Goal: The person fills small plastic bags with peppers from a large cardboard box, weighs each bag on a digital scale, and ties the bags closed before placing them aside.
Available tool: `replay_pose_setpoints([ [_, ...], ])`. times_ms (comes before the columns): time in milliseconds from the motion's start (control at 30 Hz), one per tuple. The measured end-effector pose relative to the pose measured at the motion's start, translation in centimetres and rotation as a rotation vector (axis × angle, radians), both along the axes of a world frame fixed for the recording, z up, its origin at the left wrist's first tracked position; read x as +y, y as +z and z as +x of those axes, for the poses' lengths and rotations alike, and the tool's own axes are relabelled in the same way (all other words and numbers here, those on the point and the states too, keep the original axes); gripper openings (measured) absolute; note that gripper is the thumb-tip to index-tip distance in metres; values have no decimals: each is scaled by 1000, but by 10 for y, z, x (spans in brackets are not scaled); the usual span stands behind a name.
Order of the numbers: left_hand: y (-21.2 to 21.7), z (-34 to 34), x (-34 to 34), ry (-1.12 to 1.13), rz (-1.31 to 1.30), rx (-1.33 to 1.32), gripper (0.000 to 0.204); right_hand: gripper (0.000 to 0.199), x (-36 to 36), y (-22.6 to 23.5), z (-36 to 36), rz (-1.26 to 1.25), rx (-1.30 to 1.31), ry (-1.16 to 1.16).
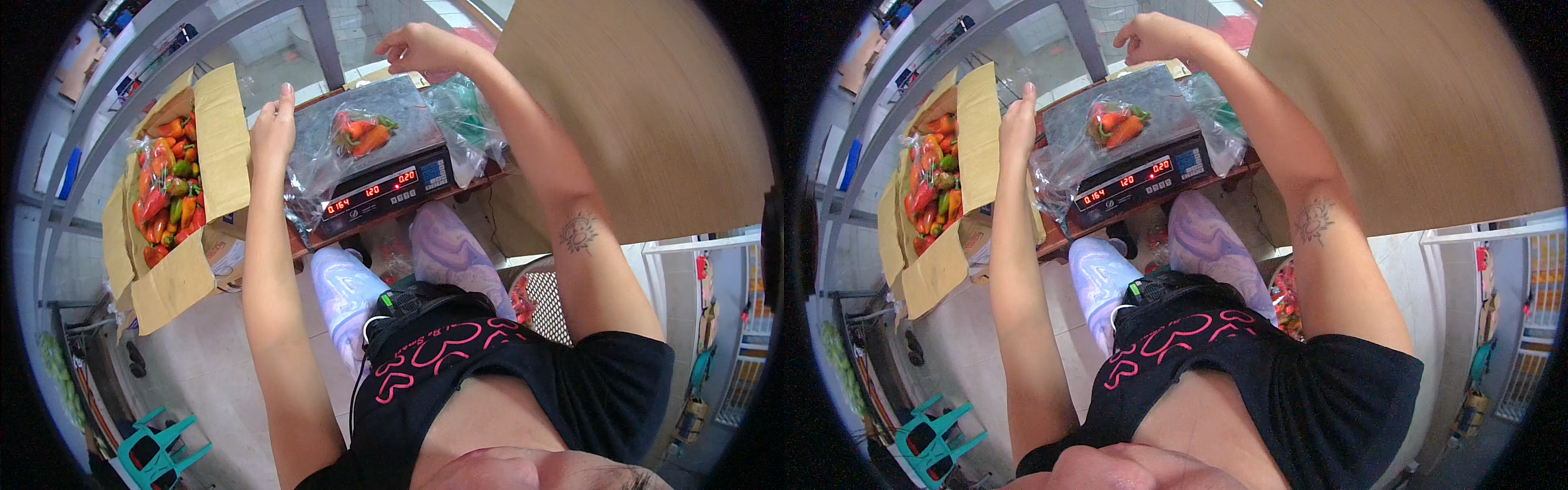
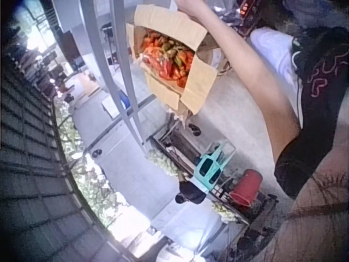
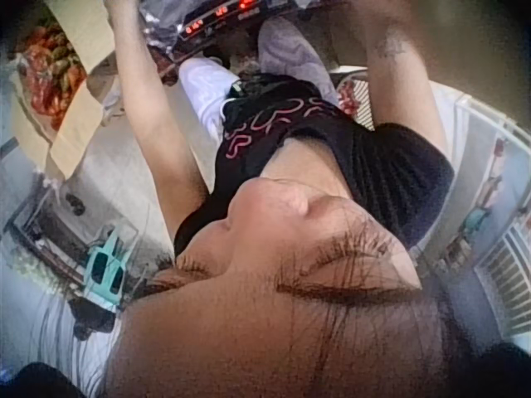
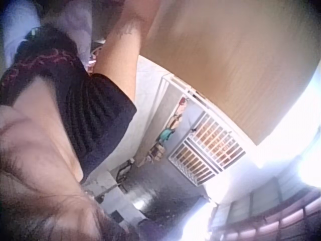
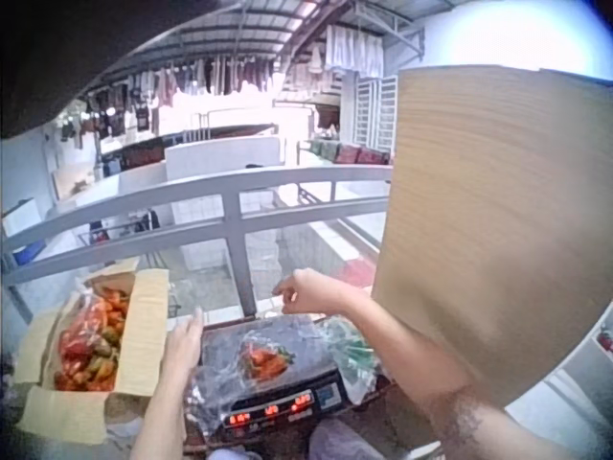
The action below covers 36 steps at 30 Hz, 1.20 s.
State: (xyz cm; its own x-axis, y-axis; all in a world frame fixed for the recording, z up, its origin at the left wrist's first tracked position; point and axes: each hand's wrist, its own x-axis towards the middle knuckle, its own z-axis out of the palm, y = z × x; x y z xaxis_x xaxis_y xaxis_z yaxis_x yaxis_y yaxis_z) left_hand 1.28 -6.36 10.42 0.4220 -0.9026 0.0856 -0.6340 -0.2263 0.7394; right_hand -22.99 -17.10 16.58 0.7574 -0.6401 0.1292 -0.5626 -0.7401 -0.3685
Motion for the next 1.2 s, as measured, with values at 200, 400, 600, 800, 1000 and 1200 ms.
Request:
replay_pose_setpoints([
  [200,-12,6,18,-53,74,-26,67,112,34,-78,18,-424,432,-195],
  [400,-33,-2,4,-154,-153,276,56,72,76,-190,101,-545,15,75],
  [600,-16,10,65,-375,-468,671,62,12,76,-125,91,800,-800,-140],
  [800,10,-68,83,-724,22,610,68,9,102,-26,75,826,-1022,189],
  [1000,18,-95,95,-760,45,661,24,21,108,31,31,661,-921,-2],
  [1200,-6,-83,114,-752,293,1167,24,64,165,78,-6,-804,-423,336],
])
